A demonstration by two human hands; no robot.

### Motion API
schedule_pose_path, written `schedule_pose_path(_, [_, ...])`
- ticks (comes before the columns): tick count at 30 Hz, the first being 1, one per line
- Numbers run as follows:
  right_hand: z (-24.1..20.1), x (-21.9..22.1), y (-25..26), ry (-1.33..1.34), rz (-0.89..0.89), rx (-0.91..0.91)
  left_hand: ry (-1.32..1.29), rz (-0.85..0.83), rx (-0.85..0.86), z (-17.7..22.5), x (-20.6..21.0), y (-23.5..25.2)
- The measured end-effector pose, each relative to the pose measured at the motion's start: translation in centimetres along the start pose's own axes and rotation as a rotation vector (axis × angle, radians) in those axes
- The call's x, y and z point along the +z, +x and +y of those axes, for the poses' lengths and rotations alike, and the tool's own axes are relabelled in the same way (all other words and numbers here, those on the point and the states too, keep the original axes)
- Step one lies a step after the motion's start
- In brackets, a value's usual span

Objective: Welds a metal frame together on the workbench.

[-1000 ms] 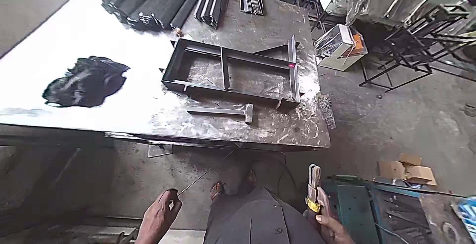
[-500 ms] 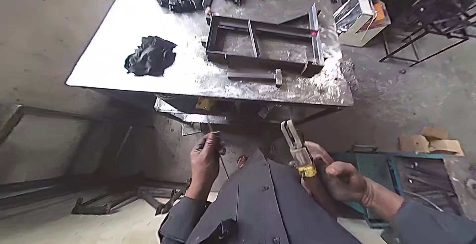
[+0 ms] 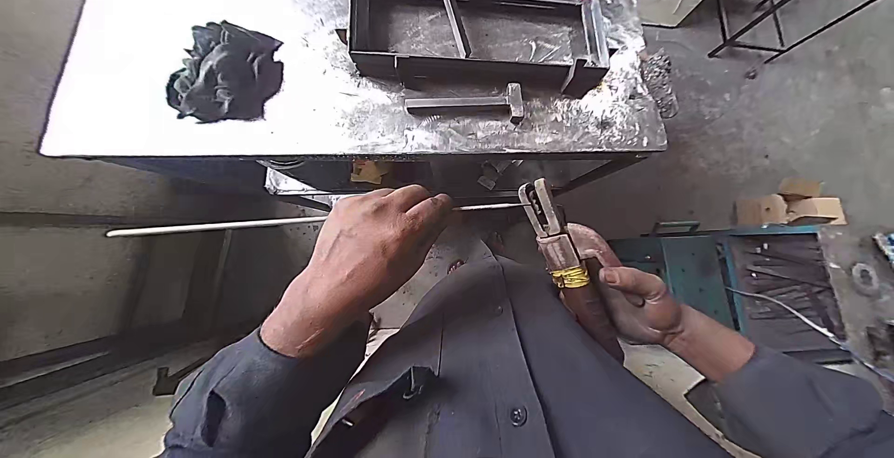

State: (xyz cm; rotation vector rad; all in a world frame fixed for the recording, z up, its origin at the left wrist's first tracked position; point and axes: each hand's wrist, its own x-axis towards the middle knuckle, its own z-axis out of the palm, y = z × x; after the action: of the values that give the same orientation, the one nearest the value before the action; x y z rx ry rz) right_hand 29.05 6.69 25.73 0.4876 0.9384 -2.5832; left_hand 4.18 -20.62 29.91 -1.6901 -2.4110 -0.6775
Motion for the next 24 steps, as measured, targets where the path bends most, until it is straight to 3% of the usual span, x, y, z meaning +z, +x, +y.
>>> schedule_pose_path(17, [-9.7, -1.0, 4.7, -0.471, 0.099, -0.032, 0.128, -0.128, 0.119, -3.2, -0.1, 11.3])
schedule_pose_path(21, [-11.7, 0.4, 5.8, -0.522, 0.079, 0.024, 0.074, -0.105, 0.134, -5.9, 0.7, 12.5])
schedule_pose_path(24, [-12.4, 0.4, 7.1, -0.575, 0.074, -0.112, 0.072, -0.013, 0.076, -11.1, -0.4, 13.4])
